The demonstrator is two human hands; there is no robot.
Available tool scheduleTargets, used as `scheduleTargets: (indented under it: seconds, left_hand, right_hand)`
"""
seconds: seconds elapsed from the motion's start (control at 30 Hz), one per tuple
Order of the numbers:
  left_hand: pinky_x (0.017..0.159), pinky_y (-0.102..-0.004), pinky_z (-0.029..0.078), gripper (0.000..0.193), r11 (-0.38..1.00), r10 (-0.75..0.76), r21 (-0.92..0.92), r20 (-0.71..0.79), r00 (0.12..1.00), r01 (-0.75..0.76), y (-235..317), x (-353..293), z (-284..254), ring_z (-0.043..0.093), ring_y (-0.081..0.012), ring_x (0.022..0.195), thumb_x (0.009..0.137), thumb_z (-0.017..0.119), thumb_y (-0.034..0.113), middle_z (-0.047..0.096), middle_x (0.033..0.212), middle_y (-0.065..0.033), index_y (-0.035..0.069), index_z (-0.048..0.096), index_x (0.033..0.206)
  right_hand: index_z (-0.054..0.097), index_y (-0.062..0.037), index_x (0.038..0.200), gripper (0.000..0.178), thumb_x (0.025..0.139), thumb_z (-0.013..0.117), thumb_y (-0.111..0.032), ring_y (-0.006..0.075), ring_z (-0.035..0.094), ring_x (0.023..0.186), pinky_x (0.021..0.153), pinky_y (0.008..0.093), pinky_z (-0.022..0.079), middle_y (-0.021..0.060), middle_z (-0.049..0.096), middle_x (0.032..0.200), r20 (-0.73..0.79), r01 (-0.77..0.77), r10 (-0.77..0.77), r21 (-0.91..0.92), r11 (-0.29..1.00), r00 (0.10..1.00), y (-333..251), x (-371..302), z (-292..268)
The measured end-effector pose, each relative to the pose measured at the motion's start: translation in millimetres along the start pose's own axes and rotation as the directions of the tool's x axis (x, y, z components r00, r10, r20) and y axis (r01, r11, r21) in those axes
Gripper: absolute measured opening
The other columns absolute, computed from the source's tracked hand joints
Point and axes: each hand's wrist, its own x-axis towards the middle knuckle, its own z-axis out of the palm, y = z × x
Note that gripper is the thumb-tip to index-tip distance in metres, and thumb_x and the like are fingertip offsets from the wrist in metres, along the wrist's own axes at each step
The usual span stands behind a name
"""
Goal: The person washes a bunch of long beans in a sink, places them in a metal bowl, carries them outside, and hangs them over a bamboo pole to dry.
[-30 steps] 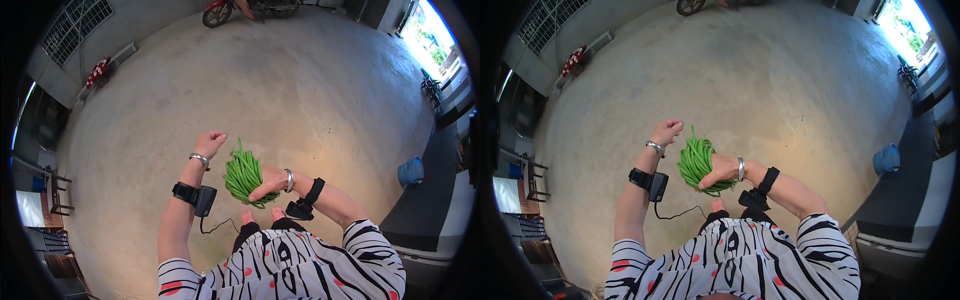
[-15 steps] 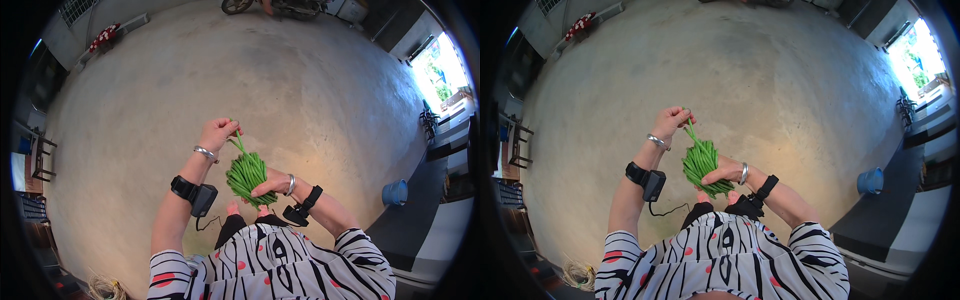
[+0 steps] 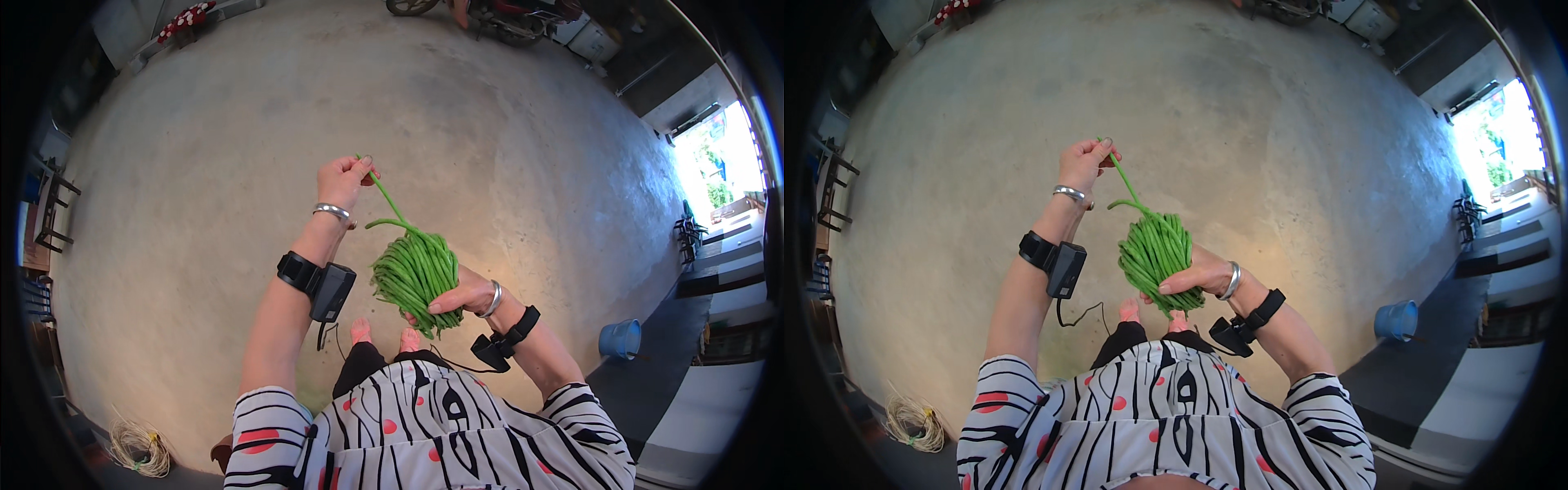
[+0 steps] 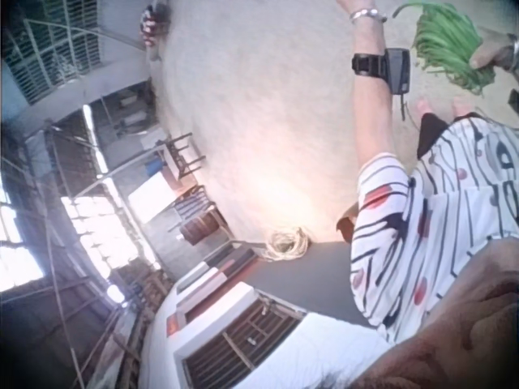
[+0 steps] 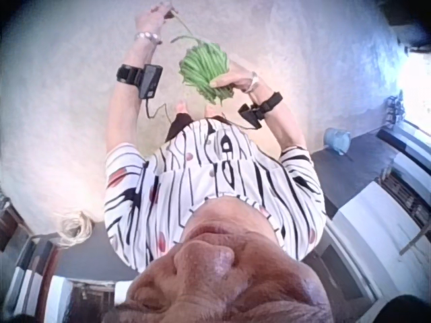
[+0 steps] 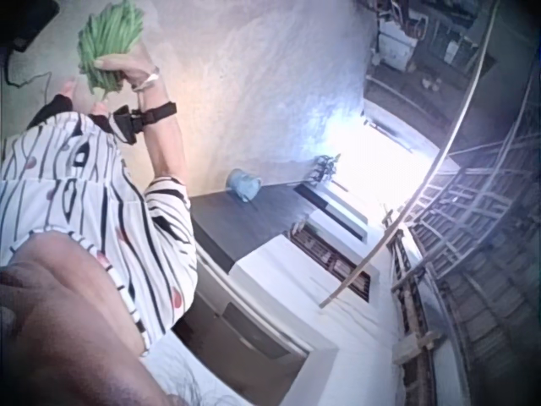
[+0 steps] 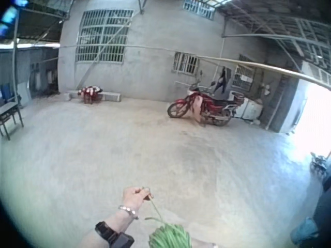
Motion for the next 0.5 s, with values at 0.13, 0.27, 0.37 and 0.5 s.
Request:
scheduleTargets:
  seconds: [0.13,0.27,0.37,0.5]
  left_hand:
    - [0.055,-0.0236,0.033,0.018,0.996,-0.058,0.07,-0.066,0.996,0.063,-24,4,-12,0.055,-0.0075,0.06,0.081,0.054,0.023,0.061,0.065,0.0008,0.012,0.057,0.067]
    - [0.054,-0.024,0.036,0.024,0.925,-0.324,0.243,0.097,0.941,0.293,-55,-6,-22,0.053,-0.008,0.06,0.079,0.056,0.033,0.06,0.069,0.0008,0.009,0.059,0.078]
    - [0.055,-0.0245,0.038,0.04,0.903,-0.31,0.336,0.085,0.947,0.266,-71,-19,-34,0.049,-0.008,0.06,0.075,0.058,0.043,0.059,0.07,-0.0001,0.005,0.058,0.089]
    - [0.048,-0.0232,0.038,0.037,0.987,0.083,0.144,-0.115,0.99,-0.066,-58,-59,-48,0.045,-0.0089,0.045,0.076,0.058,0.033,0.053,0.05,-0.0019,0.001,0.058,0.057]
  right_hand:
    - [0.043,0.0009,0.109,0.054,0.064,0.068,-0.013,0.0212,0.059,0.078,0.071,0.0331,0.048,0.0119,0.057,0.09,-0.018,-0.009,0.009,0.007,1.0,1.0,-3,-1,6]
    - [0.043,0.0028,0.109,0.053,0.063,0.066,-0.01,0.0242,0.059,0.077,0.071,0.0352,0.048,0.0148,0.058,0.088,-0.057,-0.011,0.017,0.103,0.995,0.998,-7,2,10]
    - [0.044,0.004,0.108,0.051,0.063,0.064,-0.009,0.0262,0.059,0.077,0.072,0.0367,0.048,0.0167,0.058,0.088,-0.076,0.013,0.0,0.167,0.986,0.997,-6,0,5]
    - [0.044,0.0045,0.109,0.047,0.068,0.061,-0.011,0.0286,0.059,0.081,0.075,0.0393,0.048,0.018,0.057,0.091,-0.144,0.022,0.016,0.253,0.967,0.989,7,-11,-14]
